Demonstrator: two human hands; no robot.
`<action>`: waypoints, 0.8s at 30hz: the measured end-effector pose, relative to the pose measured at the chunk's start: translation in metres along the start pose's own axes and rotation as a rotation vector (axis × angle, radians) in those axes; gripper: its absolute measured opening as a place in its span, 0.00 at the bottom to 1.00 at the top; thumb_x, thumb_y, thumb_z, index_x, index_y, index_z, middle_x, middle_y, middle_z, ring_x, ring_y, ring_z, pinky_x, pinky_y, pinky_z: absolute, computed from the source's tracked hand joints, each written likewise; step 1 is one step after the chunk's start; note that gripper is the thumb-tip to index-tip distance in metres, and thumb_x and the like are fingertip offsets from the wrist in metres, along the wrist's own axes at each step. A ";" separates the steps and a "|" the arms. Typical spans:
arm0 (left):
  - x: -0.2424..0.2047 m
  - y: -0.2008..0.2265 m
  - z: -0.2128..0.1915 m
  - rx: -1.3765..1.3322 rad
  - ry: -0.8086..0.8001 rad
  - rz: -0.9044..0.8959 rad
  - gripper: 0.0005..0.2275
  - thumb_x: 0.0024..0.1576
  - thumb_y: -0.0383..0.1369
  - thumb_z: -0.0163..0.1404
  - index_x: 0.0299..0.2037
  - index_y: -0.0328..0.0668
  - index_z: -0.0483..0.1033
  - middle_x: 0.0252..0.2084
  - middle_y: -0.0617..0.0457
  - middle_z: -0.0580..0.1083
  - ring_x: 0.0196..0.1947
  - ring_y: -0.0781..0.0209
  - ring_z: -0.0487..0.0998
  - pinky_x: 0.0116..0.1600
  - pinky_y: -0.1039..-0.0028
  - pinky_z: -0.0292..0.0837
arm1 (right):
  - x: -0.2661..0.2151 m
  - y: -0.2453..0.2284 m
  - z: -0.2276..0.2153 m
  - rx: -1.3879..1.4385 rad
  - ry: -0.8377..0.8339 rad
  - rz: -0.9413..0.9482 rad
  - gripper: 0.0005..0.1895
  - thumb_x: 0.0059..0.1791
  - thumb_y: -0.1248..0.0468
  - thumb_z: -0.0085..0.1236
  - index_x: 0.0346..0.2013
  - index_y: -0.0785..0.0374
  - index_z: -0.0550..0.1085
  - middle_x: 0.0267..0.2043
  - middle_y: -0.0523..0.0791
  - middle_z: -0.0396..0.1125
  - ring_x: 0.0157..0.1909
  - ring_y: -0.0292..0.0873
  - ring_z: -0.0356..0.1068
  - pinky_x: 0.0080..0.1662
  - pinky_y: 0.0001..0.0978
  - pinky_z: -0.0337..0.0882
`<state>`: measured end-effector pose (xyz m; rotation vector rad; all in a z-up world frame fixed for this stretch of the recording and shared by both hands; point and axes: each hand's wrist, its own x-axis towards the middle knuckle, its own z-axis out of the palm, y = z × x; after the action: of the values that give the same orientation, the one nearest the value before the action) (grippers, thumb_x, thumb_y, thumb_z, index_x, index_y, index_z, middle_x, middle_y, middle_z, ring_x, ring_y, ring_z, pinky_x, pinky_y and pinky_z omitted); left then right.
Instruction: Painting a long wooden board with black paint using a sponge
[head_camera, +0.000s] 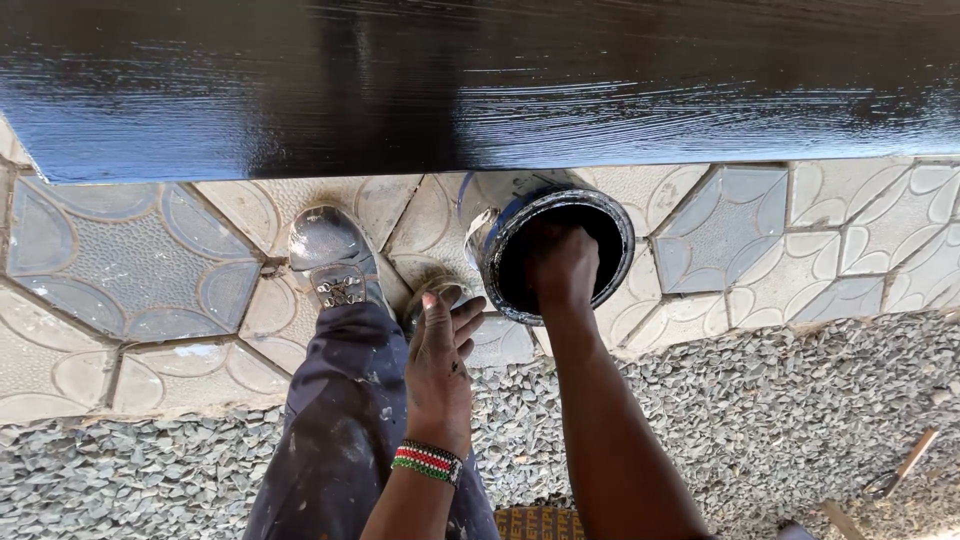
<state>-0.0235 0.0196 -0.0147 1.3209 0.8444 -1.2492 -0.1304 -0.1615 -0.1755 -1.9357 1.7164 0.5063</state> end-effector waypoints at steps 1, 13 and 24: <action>0.001 -0.002 -0.001 -0.013 -0.001 0.000 0.40 0.76 0.64 0.35 0.84 0.36 0.67 0.75 0.29 0.81 0.81 0.26 0.75 0.84 0.29 0.51 | 0.009 0.012 0.011 -0.019 -0.010 -0.011 0.10 0.51 0.73 0.62 0.39 0.78 0.88 0.30 0.66 0.78 0.36 0.78 0.81 0.39 0.58 0.80; 0.000 0.004 0.003 0.034 0.015 -0.021 0.39 0.74 0.61 0.32 0.82 0.38 0.70 0.77 0.38 0.83 0.82 0.36 0.78 0.84 0.37 0.61 | 0.003 -0.025 -0.041 -0.209 -0.367 0.024 0.11 0.56 0.59 0.67 0.35 0.57 0.91 0.26 0.47 0.80 0.32 0.48 0.81 0.40 0.42 0.77; -0.012 0.024 0.016 0.036 0.049 -0.119 0.42 0.67 0.63 0.32 0.83 0.41 0.72 0.79 0.45 0.83 0.84 0.47 0.80 0.85 0.46 0.67 | -0.068 -0.027 -0.082 0.867 -0.374 0.458 0.22 0.52 0.77 0.61 0.59 0.60 0.84 0.48 0.54 0.84 0.43 0.55 0.83 0.43 0.45 0.85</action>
<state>-0.0060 0.0019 0.0045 1.3509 0.9504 -1.3346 -0.1172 -0.1532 -0.0674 -0.7960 1.7122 0.1901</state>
